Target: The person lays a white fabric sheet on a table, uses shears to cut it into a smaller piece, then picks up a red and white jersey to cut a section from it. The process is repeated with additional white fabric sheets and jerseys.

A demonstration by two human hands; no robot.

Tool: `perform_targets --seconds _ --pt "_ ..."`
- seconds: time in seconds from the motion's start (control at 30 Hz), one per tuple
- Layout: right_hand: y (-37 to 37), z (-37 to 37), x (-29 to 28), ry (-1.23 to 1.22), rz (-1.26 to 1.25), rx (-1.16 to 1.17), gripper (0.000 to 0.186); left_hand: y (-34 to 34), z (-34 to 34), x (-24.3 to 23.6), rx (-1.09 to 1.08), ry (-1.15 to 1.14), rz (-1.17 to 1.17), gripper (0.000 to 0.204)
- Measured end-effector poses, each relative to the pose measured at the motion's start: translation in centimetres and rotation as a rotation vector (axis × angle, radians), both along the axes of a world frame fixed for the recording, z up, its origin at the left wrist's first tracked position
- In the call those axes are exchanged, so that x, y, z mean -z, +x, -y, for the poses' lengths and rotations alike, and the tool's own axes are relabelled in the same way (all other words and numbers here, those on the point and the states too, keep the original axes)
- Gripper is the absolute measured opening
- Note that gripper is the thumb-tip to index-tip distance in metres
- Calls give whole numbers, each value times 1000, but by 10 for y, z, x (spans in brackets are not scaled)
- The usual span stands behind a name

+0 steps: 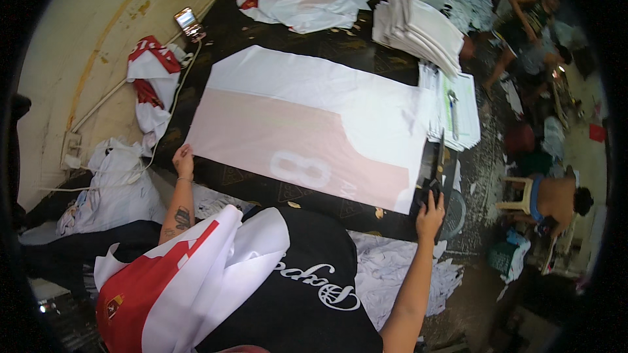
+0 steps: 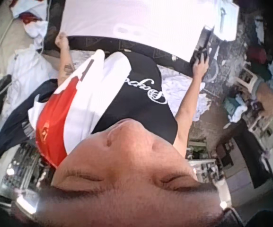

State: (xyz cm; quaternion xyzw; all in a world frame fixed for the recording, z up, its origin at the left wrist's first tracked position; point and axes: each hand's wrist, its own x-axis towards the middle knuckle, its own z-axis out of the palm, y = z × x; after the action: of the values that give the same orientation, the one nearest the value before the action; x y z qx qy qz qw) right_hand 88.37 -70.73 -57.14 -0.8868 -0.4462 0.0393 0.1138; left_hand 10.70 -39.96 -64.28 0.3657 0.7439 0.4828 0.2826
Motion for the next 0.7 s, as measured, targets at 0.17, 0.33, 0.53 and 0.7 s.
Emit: perform_targets --seconds 0.17,0.33,0.53,0.7 --pt "-42 5 -11 186 -82 -320 60 1 -10 -25 77 -2 -22 28" --pt "-88 18 -10 -11 -107 -432 61 0 -12 -47 84 48 -211 27" --pt "-94 33 -11 -58 -29 -392 60 22 16 -47 99 -258 -738 39" --pt "-92 40 -1 56 9 -344 50 42 41 -30 174 -418 -1102 58"
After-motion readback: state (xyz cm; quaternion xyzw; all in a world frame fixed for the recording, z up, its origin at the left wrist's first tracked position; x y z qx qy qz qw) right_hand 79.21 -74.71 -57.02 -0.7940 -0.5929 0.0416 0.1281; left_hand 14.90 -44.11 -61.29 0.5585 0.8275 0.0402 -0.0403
